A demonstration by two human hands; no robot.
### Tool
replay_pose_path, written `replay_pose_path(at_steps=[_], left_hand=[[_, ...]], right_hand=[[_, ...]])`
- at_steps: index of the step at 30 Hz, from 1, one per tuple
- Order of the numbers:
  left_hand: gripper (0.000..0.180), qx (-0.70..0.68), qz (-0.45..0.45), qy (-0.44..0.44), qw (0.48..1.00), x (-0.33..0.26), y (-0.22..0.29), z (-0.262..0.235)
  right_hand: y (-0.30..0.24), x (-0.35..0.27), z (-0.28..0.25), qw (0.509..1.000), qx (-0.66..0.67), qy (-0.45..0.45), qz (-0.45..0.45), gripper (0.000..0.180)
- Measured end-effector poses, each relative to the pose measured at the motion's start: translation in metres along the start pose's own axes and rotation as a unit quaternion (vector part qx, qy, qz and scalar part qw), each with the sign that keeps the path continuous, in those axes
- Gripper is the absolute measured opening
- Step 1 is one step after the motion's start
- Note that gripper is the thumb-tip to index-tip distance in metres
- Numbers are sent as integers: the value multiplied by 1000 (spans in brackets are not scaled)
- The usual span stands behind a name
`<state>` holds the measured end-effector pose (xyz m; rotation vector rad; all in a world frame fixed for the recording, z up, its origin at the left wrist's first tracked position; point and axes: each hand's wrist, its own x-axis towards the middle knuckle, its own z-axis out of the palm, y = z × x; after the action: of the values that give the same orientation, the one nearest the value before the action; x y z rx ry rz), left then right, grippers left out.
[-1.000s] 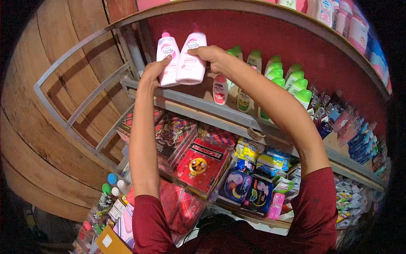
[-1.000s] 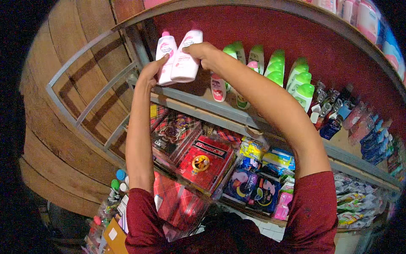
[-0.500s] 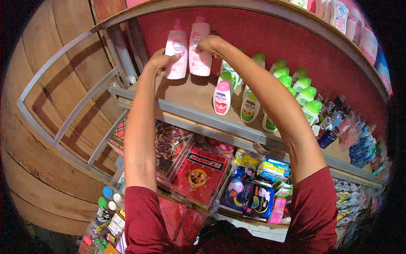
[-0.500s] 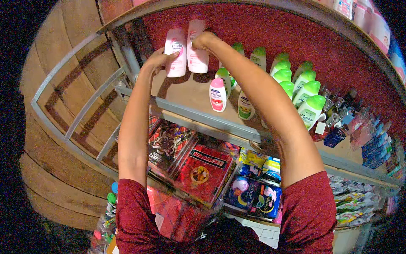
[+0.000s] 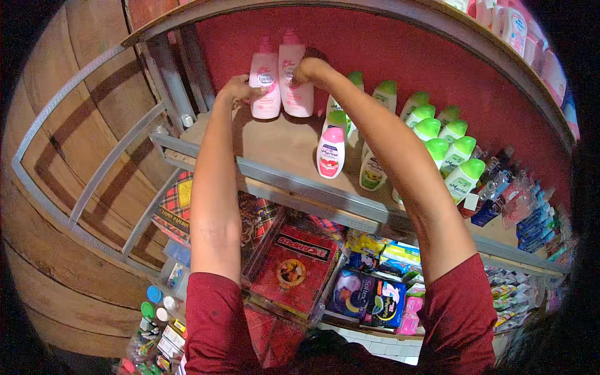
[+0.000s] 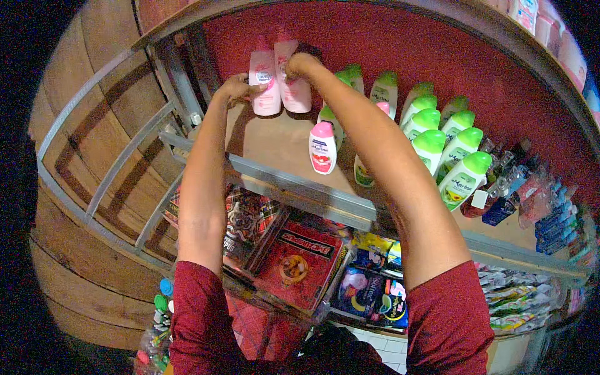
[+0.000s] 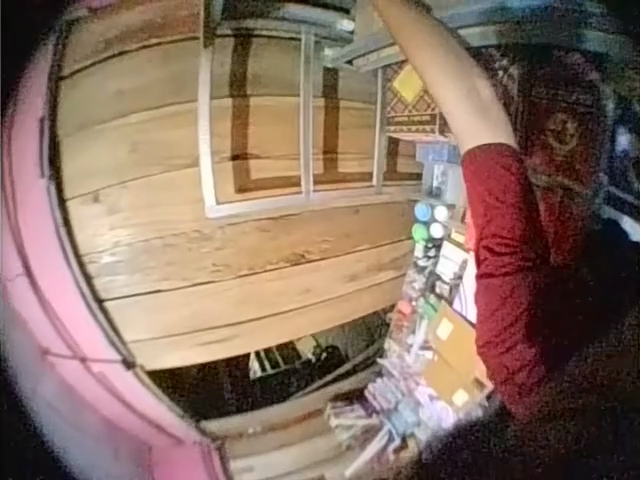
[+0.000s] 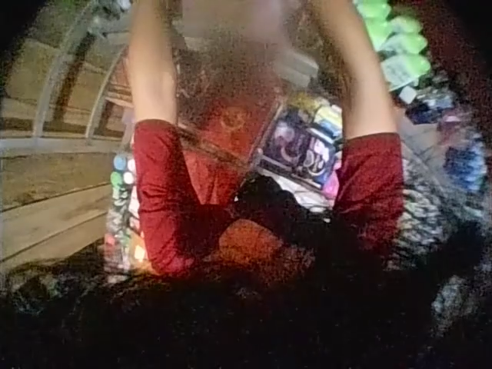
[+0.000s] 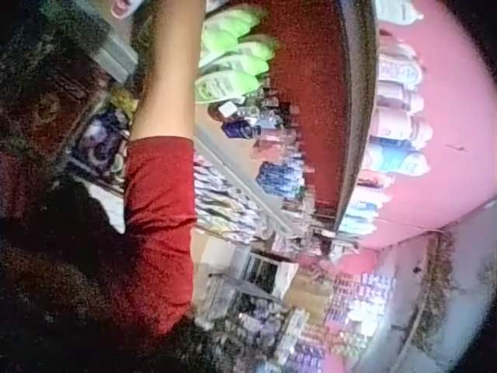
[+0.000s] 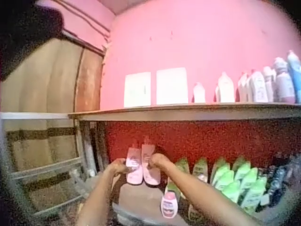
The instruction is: Stocking perfume and lotion bottles onto store shelves from a cardboard box.
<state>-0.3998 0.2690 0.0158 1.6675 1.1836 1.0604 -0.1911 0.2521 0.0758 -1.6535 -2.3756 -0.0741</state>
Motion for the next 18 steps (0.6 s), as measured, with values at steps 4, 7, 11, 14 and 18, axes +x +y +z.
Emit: replay_pose_path(at_steps=[4, 7, 11, 14, 18], left_hand=[[56, 82, -3, 38, 996, 11, -1, 0], [53, 133, -30, 29, 990, 8, 8, 1], [50, 150, -58, 28, 987, 6, 9, 3], [44, 26, -40, -20, 999, 10, -4, 6], [44, 123, -97, -9, 988, 20, -12, -5]], right_hand=[[3, 10, 11, 998, 0, -31, 55, 43], [4, 14, 21, 995, -81, -39, 29, 45], [5, 17, 27, 996, -63, -26, 53, 47], [9, 16, 28, 994, -90, -39, 39, 45], [13, 14, 33, 997, -54, -30, 48, 43]])
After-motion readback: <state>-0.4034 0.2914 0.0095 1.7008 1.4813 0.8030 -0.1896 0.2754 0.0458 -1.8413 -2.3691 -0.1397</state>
